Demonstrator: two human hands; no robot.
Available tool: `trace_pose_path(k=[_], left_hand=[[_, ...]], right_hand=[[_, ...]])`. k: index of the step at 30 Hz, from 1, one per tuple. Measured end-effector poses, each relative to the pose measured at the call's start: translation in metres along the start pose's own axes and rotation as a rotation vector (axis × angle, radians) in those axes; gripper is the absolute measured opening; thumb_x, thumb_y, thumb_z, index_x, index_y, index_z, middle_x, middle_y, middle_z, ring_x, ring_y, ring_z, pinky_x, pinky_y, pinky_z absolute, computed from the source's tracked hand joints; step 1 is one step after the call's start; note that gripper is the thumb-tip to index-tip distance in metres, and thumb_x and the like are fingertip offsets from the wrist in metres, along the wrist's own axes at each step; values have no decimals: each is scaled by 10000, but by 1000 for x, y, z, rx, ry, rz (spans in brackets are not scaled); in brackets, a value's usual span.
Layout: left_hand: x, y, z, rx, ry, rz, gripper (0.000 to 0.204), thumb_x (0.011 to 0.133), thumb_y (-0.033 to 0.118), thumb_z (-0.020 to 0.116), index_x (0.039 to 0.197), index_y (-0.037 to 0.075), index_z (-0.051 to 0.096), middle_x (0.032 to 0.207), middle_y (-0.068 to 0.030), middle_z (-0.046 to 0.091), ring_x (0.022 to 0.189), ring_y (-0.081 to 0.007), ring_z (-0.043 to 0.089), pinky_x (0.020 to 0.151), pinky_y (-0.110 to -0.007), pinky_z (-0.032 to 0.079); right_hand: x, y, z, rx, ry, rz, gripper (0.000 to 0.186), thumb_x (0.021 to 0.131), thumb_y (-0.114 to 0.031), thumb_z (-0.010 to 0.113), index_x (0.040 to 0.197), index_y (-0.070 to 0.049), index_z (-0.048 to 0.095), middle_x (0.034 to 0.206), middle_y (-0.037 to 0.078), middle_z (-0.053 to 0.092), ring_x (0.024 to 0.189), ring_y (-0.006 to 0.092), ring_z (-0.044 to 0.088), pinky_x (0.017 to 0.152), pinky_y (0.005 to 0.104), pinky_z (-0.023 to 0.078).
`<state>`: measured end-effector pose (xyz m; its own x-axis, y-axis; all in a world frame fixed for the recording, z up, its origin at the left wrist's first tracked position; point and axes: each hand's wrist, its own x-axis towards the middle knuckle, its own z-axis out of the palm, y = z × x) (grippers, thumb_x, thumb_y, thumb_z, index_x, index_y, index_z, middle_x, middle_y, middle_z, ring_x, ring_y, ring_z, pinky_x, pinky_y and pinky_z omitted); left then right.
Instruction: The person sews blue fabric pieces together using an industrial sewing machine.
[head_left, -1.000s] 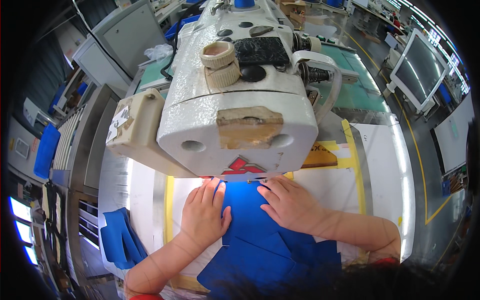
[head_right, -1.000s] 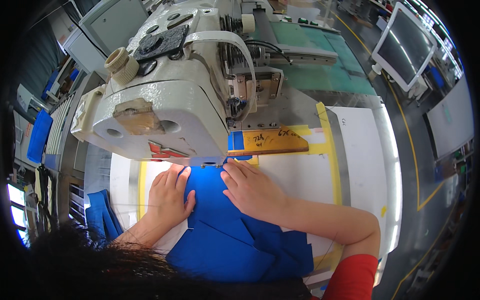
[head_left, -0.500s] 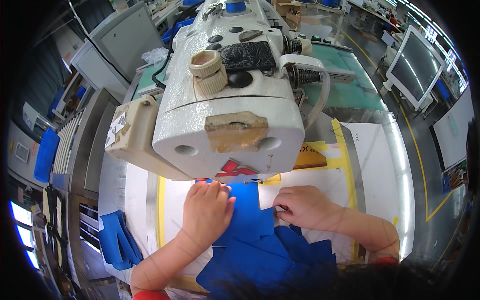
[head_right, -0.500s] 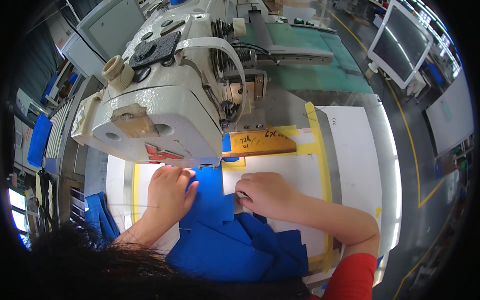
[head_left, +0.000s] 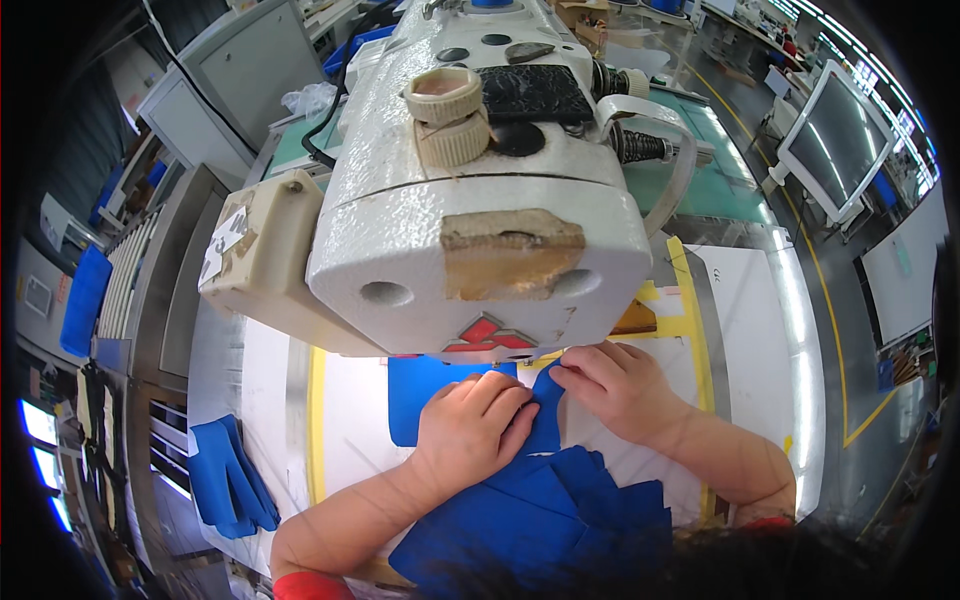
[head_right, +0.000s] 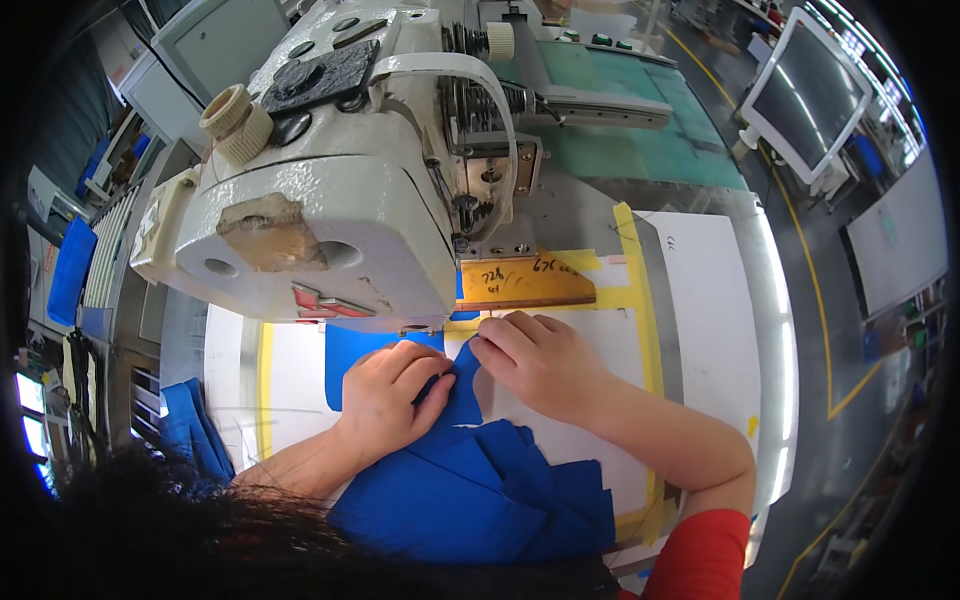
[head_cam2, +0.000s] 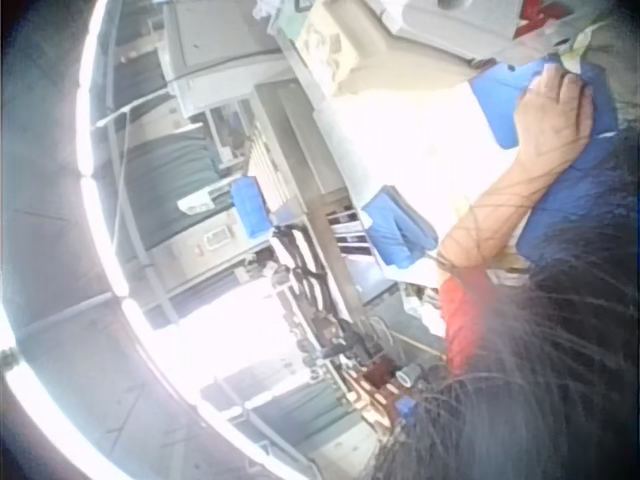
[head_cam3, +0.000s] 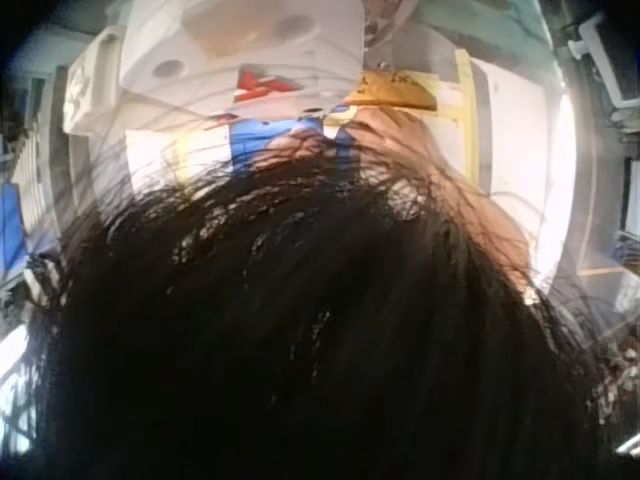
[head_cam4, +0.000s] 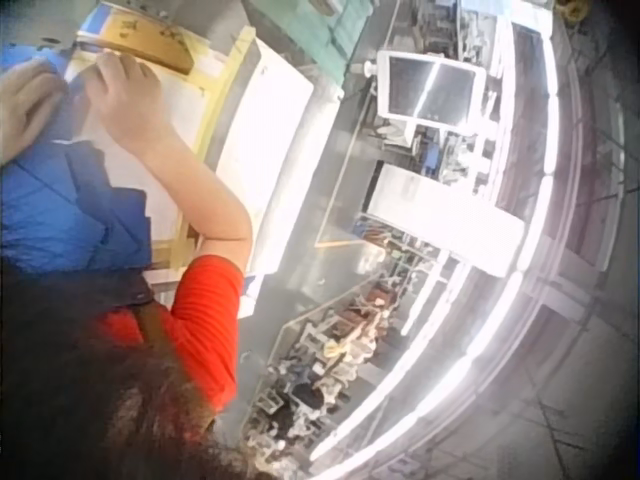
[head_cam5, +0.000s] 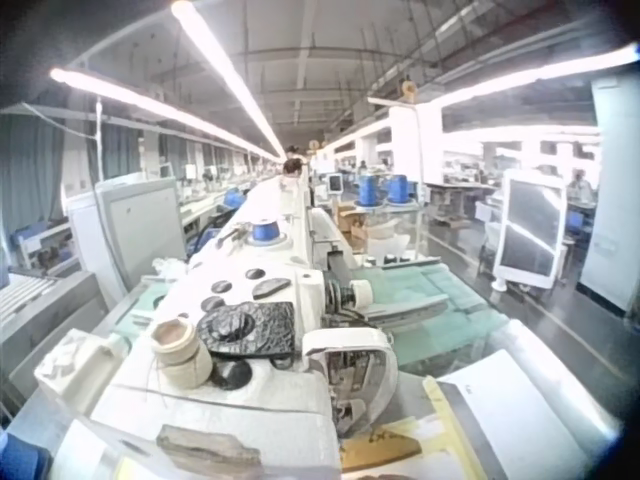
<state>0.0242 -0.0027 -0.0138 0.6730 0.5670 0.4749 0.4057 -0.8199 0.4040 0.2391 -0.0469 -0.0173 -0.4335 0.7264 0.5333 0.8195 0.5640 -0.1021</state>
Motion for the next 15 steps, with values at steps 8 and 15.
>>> trace_pose_path(k=[8,15], left_hand=[[-2,-3,6,109,-12,-2,216,838,206,688,1012,79,685,1088,-68,666,933,-234,651,752,-347,518],[-5,0,9,198,-54,23,332,858,269,676,1081,22,677,1149,-118,655,1050,-279,614,905,-381,460]], right_hand=[[2,3,14,189,-46,61,192,779,-99,633,963,-65,679,1011,1,620,944,191,610,788,335,536],[4,-1,15,97,-44,73,204,765,-102,633,960,-52,661,993,28,616,968,192,596,824,331,523]])
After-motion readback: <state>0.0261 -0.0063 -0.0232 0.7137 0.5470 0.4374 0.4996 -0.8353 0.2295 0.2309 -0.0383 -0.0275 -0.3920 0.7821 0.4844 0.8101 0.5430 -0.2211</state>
